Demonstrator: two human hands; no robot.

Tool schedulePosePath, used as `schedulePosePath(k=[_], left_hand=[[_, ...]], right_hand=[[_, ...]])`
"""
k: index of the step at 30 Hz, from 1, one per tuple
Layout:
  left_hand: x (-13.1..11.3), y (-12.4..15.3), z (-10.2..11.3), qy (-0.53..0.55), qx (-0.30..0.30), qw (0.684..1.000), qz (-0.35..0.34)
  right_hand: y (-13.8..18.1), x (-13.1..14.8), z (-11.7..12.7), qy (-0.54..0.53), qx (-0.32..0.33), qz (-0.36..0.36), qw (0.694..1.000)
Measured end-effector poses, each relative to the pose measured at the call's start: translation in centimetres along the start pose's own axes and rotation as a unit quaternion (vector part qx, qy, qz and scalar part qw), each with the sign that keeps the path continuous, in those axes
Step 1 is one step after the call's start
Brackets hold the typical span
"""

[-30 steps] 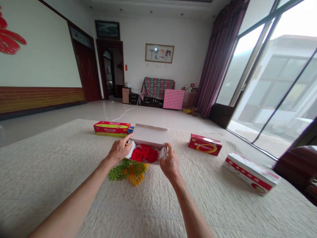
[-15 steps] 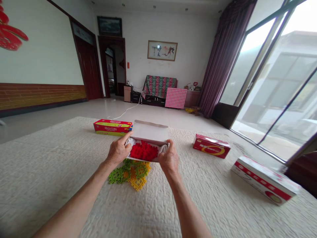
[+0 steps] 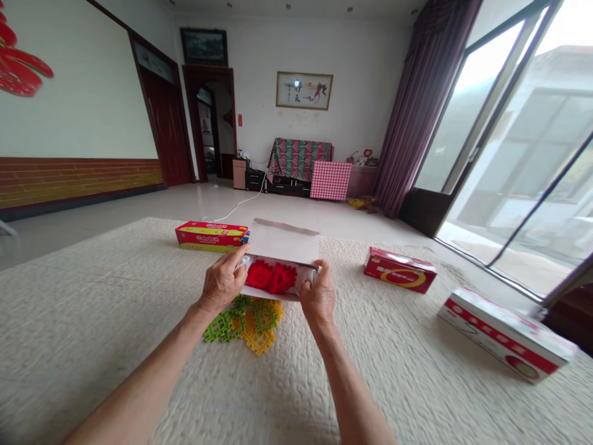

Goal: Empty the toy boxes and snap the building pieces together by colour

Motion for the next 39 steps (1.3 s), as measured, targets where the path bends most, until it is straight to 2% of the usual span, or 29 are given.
schedulePosePath(k=[5,8,13,16,19,24,28,34,36,39], left_hand=[[0.9,0.8,-0.3,0.016,-0.049,0.999,0.002],[1.7,1.8,-0.9,0.012,-0.084,0.996,-0.004],[3.3,3.4,-1.6,0.005,-0.116,0.993,0.015],[3.7,3.6,-2.1,-0.004,-0.104,0.994,0.017],[3.6,3.0,-2.2,-0.011,-0.099,0.995,0.006],[3.4,1.3,-1.3,-0.011,-0.112,0.994,-0.003],[4.4,0.7,-0.8,-0.007,-0.115,0.993,-0.013],[7.0,-0.2,-3.6,-0.002,-0.063,0.998,-0.014],[7.2,-0.9,-4.1,-0.001,-0.064,0.998,-0.017],[6.6,-2.2,-3.7,0.000,-0.078,0.996,-0.031]], right_hand=[[0.7,0.3,-0.2,-0.068,-0.057,0.022,0.996],[1.5,0.0,-0.6,-0.056,-0.081,0.040,0.994],[2.4,-1.0,-1.8,-0.030,-0.079,0.072,0.994],[2.2,-1.4,-2.9,-0.041,-0.061,0.067,0.995],[1.4,-1.2,-3.5,-0.057,-0.050,0.049,0.996],[-0.1,0.3,-2.9,-0.075,-0.066,0.046,0.994],[-0.2,0.5,-3.2,-0.081,-0.084,0.053,0.992],[-2.0,-0.5,-6.3,-0.081,-0.066,0.097,0.990],[-3.0,-0.6,-6.6,-0.085,-0.074,0.094,0.989],[-4.1,0.2,-6.0,-0.092,-0.091,0.100,0.987]])
Point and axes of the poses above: each hand's wrist, its own y-axis away from the middle knuckle, its own z-axis out of the back of the hand, x = y × z, the point moved 5 cm from there along -y, towards the middle knuckle, and after that the axes turned 5 degrees about y, right-handed, at the moved point
